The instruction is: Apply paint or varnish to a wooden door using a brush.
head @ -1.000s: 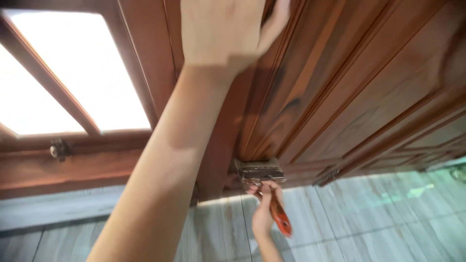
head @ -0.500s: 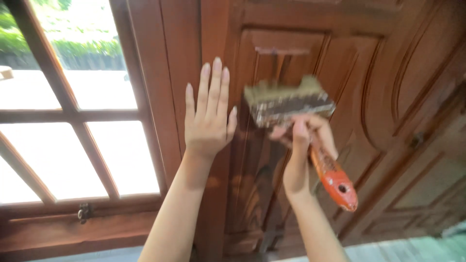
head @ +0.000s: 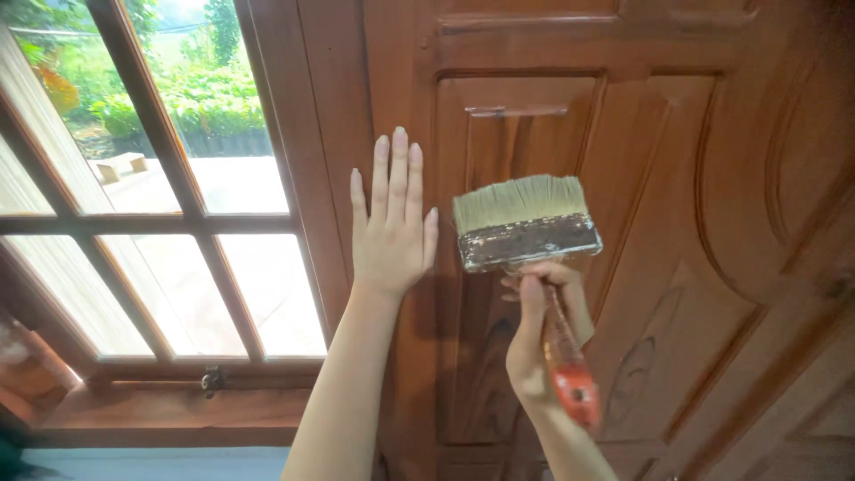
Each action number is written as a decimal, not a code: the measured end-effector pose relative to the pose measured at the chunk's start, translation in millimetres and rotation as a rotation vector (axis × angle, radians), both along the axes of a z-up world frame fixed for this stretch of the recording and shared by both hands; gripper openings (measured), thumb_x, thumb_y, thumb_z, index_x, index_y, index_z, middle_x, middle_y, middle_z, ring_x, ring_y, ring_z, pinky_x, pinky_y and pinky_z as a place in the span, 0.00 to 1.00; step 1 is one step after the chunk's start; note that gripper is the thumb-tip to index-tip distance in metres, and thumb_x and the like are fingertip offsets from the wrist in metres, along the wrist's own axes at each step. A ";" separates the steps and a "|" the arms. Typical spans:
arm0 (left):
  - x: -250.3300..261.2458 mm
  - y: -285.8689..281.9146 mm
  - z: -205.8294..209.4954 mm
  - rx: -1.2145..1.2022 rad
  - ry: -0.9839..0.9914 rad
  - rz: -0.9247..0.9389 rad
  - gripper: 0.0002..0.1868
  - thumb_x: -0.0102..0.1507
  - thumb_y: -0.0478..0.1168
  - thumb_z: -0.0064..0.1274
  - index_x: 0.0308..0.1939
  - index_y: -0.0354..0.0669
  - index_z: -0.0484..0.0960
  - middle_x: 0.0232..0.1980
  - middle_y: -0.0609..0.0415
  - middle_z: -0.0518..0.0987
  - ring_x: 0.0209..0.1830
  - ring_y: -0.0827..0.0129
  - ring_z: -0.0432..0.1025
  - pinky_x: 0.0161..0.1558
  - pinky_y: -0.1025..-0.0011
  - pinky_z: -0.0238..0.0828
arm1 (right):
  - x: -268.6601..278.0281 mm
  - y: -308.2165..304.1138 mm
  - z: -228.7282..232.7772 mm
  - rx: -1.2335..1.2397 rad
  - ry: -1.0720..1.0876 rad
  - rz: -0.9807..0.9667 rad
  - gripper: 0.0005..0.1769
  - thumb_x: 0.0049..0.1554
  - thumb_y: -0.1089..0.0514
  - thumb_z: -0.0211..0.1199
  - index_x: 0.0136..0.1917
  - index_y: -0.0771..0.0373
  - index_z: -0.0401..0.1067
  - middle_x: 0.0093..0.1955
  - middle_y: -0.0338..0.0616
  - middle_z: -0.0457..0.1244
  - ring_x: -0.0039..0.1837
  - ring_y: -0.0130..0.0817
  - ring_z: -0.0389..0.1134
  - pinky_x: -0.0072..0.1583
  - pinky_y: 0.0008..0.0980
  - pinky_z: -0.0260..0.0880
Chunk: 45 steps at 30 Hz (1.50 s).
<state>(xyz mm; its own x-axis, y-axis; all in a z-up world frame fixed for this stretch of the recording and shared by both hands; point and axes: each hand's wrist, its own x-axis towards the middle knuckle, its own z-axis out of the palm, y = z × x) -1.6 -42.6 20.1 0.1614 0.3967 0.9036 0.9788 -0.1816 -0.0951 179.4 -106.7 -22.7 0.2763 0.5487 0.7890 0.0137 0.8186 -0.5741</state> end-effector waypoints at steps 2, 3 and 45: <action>0.8 1.5 -0.3 -0.005 0.037 0.098 0.37 0.73 0.48 0.37 0.83 0.35 0.48 0.86 0.46 0.45 0.87 0.56 0.40 0.82 0.48 0.32 | 6.3 1.6 14.0 0.056 0.088 0.070 0.07 0.71 0.58 0.53 0.54 0.64 0.66 0.53 0.44 0.67 0.51 0.28 0.72 0.51 0.28 0.76; 0.9 2.0 0.5 -0.003 0.039 0.100 0.37 0.73 0.48 0.37 0.83 0.35 0.48 0.86 0.46 0.45 0.87 0.56 0.40 0.82 0.48 0.32 | 7.2 1.8 30.4 0.059 0.090 0.071 0.07 0.71 0.58 0.53 0.54 0.64 0.66 0.53 0.44 0.67 0.51 0.28 0.72 0.51 0.28 0.76; -20.0 1.6 -8.7 0.130 0.101 -0.039 0.35 0.73 0.43 0.37 0.85 0.38 0.53 0.88 0.51 0.47 0.87 0.62 0.43 0.82 0.57 0.36 | -21.0 -54.2 70.8 0.042 -1.306 -0.352 0.04 0.52 0.63 0.65 0.42 0.58 0.73 0.37 0.41 0.68 0.41 0.41 0.71 0.44 0.37 0.72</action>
